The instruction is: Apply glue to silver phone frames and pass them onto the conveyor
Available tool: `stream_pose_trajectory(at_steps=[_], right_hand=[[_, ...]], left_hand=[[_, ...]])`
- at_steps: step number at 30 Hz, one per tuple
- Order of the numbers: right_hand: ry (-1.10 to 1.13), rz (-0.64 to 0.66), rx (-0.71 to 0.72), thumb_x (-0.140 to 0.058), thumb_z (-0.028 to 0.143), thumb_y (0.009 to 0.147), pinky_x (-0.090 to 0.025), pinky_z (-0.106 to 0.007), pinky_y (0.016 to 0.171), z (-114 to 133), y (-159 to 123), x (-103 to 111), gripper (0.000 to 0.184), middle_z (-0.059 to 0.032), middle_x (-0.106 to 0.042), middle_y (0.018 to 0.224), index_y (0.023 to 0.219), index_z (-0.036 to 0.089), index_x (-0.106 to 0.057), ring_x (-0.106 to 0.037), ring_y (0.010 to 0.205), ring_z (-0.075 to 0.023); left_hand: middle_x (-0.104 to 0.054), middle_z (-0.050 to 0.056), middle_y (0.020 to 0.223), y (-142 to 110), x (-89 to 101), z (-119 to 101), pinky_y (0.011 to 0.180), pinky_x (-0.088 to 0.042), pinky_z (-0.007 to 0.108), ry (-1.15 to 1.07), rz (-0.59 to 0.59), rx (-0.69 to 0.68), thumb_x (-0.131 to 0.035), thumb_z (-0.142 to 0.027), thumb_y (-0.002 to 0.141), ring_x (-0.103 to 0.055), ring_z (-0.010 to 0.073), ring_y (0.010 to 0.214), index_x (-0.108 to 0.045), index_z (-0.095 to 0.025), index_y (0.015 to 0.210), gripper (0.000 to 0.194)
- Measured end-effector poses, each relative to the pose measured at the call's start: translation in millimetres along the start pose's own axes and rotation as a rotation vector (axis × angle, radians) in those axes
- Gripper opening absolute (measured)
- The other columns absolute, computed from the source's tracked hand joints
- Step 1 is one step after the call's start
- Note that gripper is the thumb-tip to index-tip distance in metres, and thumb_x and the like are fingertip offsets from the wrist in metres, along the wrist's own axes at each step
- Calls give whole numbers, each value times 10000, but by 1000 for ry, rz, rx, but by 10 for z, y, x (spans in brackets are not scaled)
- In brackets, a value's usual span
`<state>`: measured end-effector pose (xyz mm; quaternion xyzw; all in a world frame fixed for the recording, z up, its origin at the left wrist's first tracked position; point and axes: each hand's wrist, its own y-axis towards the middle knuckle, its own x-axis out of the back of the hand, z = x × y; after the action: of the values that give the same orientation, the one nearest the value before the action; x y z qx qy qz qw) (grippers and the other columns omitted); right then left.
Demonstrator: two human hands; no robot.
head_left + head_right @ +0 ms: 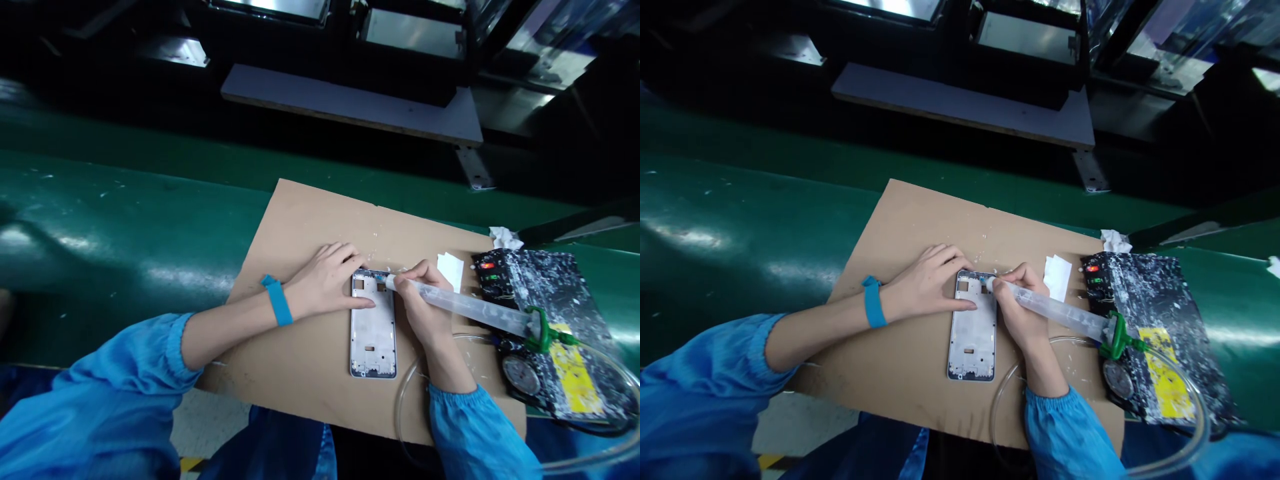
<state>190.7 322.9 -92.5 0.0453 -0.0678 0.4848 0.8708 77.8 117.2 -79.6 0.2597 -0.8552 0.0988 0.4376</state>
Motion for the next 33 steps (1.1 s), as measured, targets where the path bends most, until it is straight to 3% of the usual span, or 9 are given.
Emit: stream_pose_trajectory(at_steps=[16,33], right_hand=[[1,-5,-2,-799,364,800,-433,-280,556,27,7,2,208,21,-700,685,731,259,-633,-566,593,-161],[-23,3,-9,-804,388,806,-408,-278,548,27,8,10,235,33,-668,653,737,261,-619,-532,574,-156]], left_hand=[[-692,88,1252,1,6,-15,1105,-517,498,12,-8,3,-894,-684,920,-648,317,1207,-689,-221,1276,619],[-700,86,1262,-2,0,-11,1106,-524,517,-18,-5,15,-851,-726,931,-649,324,1209,-701,-235,1264,611]])
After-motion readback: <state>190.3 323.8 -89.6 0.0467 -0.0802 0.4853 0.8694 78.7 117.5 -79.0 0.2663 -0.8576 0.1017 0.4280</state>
